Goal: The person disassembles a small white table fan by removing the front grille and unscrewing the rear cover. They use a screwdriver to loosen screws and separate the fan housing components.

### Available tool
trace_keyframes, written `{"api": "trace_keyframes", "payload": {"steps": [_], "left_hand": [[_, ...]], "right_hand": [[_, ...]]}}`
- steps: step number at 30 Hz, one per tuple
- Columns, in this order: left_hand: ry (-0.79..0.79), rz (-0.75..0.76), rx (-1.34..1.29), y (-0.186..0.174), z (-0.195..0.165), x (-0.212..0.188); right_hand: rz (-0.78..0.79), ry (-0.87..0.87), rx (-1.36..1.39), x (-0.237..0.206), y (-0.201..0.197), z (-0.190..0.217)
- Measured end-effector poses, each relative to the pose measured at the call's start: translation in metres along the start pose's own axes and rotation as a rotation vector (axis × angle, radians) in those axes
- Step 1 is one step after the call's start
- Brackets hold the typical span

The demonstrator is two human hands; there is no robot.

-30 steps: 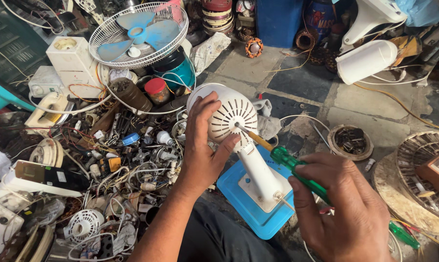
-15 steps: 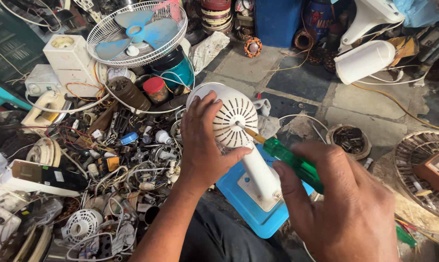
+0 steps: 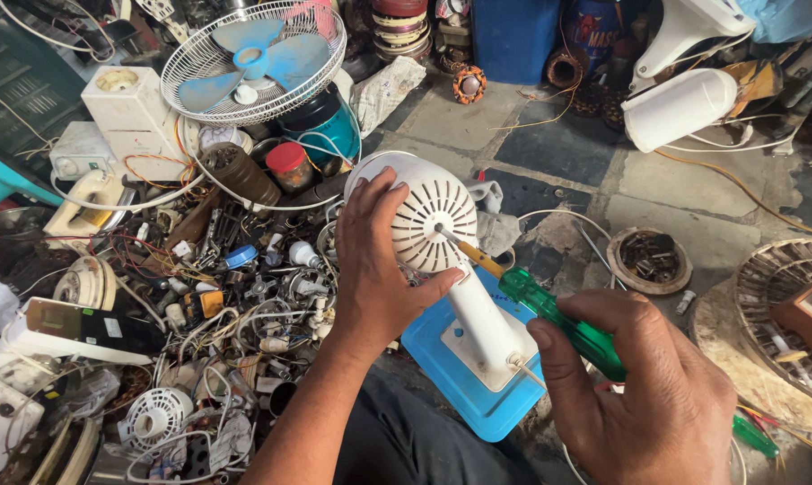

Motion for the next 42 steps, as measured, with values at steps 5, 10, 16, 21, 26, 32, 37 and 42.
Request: {"api": "trace_keyframes", "payload": {"steps": [5, 10, 16, 21, 26, 32, 37, 42], "left_hand": [[-0.001, 0.003, 0.004, 0.000, 0.000, 0.000], [0.011, -0.003, -0.004, -0.001, 0.000, 0.000], [0.011, -0.012, -0.015, 0.000, 0.000, -0.001], [0.004, 0.003, 0.003, 0.000, -0.001, -0.002], [0.017, -0.012, -0.003, 0.000, -0.003, -0.002], [0.026, -0.026, -0.020, -0.001, -0.005, -0.002], [0.023, -0.026, -0.015, -0.001, -0.004, -0.002], [0.016, -0.026, -0.012, 0.000, -0.001, -0.003]], "right_hand": [[-0.006, -0.011, -0.007, 0.001, 0.001, -0.002], [0.006, -0.014, 0.014, 0.005, -0.002, 0.002], [0.107, -0.093, 0.020, 0.014, -0.005, 0.007], [0.125, -0.108, -0.092, 0.025, -0.008, 0.003], [0.167, -0.150, -0.112, 0.034, -0.010, -0.008], [0.211, -0.148, -0.087, 0.031, -0.011, -0.022], [0.164, -0.220, -0.017, 0.031, -0.009, -0.016], [0.142, -0.306, -0.099, 0.031, -0.007, 0.005]]}}
Point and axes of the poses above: each hand's wrist, its own x-axis towards the middle knuckle, its own y-axis out of the palm, z = x × y, the point moved 3 cm from there along x, towards the middle knuckle, and after that the axes turned 14 degrees about -z, right-handed, at the moved point
